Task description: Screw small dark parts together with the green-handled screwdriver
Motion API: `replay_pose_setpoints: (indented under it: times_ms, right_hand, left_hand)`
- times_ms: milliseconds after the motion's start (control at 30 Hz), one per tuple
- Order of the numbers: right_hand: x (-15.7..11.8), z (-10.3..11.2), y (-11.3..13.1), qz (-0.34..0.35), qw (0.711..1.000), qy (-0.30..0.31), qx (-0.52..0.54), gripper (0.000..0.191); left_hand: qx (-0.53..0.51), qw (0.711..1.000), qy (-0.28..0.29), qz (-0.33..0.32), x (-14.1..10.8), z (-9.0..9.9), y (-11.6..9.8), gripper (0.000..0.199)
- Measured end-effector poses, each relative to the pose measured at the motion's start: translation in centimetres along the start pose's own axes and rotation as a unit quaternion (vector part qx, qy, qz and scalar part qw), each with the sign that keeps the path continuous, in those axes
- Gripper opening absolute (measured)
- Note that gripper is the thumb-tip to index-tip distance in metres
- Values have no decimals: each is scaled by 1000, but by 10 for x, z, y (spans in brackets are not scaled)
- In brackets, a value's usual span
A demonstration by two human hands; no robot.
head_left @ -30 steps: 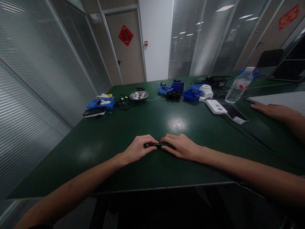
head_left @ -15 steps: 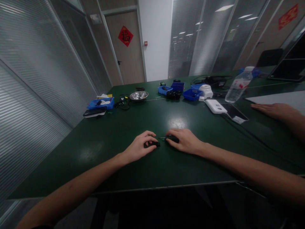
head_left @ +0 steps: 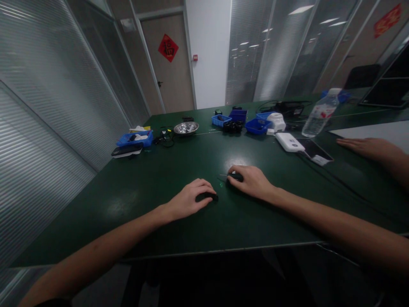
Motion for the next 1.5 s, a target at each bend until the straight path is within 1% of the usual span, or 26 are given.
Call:
replay_pose_setpoints:
  times_ms: [200,333,467,533,600,700,867,967,1133,1200,1300,1367,1433,1500]
  right_hand:
    - [-1,-3,2,10,1000,-3,-7,28]
    - [-2,0,1,6,1000,-5,-1,29]
    - [-1,3,-1,2,1000,-9,1,30]
    - [-2,3,0,0,1000,-9,-1,29]
    - [-2,3,0,-2,1000,-7,-1,29]
    - [-2,2,0,-4,1000,0,6,29]
    - [-3,1,2,0,1000,14,23,29]
    - [-4,1,4,6,999,18,26,30]
    - [-4,1,4,2,1000,18,14,31]
    - [-3,0,4,1,1000,20,15,30]
    - [-3,-1,4,3,1000,20,13,30]
    - [-3,-1,4,4,1000,19,12,30]
    - [-3,-1,3,6,1000,18,15,31]
    - [-3,-1,2,8,1000,13,15,31]
  left_hand:
    - [26,998,33,-43,27,-7,4,26]
    - [58,994,58,-74,39,-17,-2,27]
    - [108,988,72,-87,37,-24,-6,28]
    - [125,986,72,-82,31,-21,-3,28]
    - [141,985,71,-67,21,-14,6,29]
    - [158,985,58,-30,-2,9,29,31]
    - [183,982,24,31,-53,67,80,31]
    - [207,975,24,75,-87,99,111,34]
    - [233,960,26,154,-145,147,154,41]
    - [246,947,17,205,-172,170,173,45]
    - [267,918,-3,293,-216,205,202,50]
    - [283,900,-21,331,-241,225,216,52]
    - [303,884,-39,354,-259,239,224,53]
    - [320,870,-43,373,-271,247,228,54]
Point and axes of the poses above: each hand's wrist, its own x-axis towards the middle knuckle, its own z-axis out of the back of the hand, y = z × x, the point moved 10 cm from there along x, towards the middle knuckle, and after that the axes turned 13 degrees about -z, right-handed, at the moved point
